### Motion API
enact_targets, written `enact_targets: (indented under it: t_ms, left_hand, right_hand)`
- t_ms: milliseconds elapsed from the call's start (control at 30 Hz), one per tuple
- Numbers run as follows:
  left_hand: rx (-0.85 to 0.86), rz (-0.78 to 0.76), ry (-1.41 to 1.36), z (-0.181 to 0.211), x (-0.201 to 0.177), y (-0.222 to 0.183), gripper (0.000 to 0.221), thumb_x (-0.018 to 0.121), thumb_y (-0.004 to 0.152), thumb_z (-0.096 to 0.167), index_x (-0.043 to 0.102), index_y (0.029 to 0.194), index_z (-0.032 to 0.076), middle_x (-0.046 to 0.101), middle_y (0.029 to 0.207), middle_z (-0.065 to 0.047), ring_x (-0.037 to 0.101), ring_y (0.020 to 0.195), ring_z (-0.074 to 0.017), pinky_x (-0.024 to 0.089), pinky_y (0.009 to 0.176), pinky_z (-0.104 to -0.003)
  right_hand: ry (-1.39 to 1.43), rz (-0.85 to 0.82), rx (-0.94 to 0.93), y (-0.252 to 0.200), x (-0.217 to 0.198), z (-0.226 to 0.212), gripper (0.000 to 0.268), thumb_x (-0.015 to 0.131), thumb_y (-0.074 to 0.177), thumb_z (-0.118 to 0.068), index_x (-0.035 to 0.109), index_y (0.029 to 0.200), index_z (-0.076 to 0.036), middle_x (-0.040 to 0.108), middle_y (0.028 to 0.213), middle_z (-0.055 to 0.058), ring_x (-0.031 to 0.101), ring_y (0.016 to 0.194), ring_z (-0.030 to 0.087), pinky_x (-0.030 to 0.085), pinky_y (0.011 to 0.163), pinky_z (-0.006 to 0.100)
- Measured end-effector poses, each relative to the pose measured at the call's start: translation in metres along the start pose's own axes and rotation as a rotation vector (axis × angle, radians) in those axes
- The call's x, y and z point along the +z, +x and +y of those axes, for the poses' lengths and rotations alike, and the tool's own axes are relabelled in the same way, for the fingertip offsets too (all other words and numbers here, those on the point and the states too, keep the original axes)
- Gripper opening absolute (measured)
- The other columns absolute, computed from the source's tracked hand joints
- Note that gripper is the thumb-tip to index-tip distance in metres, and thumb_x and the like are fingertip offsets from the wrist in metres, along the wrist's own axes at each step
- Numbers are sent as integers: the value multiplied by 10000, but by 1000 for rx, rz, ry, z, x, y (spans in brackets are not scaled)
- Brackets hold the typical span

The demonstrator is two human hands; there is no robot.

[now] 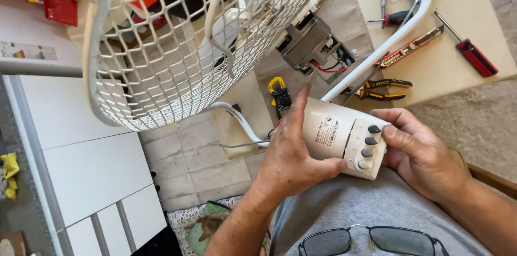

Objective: Reassembling the control unit and motor housing of a floor fan on a workbench.

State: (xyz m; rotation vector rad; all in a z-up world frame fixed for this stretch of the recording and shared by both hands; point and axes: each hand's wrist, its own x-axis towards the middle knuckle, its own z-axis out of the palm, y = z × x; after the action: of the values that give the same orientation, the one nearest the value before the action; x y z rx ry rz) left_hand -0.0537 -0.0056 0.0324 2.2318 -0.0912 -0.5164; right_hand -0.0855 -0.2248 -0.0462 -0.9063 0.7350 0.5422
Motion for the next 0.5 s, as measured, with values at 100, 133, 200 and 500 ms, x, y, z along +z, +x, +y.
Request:
enact_targets:
  t_ms: [100,133,200,500]
  left_hand:
    - [16,23,-10,1,1,-1,1236,830,572,347,192,1597,86,476,1564,-184,495,1383,-364,375,1122,-419]
    - [10,28,-14,3,2,0,1236,830,572,347,192,1597,86,476,1564,-184,495,1383,-364,375,1122,-419]
    - [-45,22,6,6,2,1,1241,826,559,361,200,1600,112,525,1508,-175,536,1320,-355,398,1094,-424]
    - [-232,-63,18,22,5,8,1302,787,535,364,106,1634,211,478,1433,-243,505,1309,-382,416,1066,-441]
  right_hand:
    - [-25,-41,-16,2,-5,0,474,497,924,-136,485,1379,-2,579,1183,232,587,1010,390,506,795,613]
    - [-32,-44,-11,0,-2,-3,474,497,924,-136,485,1379,-2,579,1183,232,587,1010,390,506,795,613]
    - [-15,-24,26,-2,5,-9,449,451,940,-93,458,1375,16,548,1223,257,563,1080,418,480,856,638]
    - [-99,-62,-22,7,-13,-7,447,513,924,-108,484,1360,-19,557,1163,195,581,981,359,526,748,614]
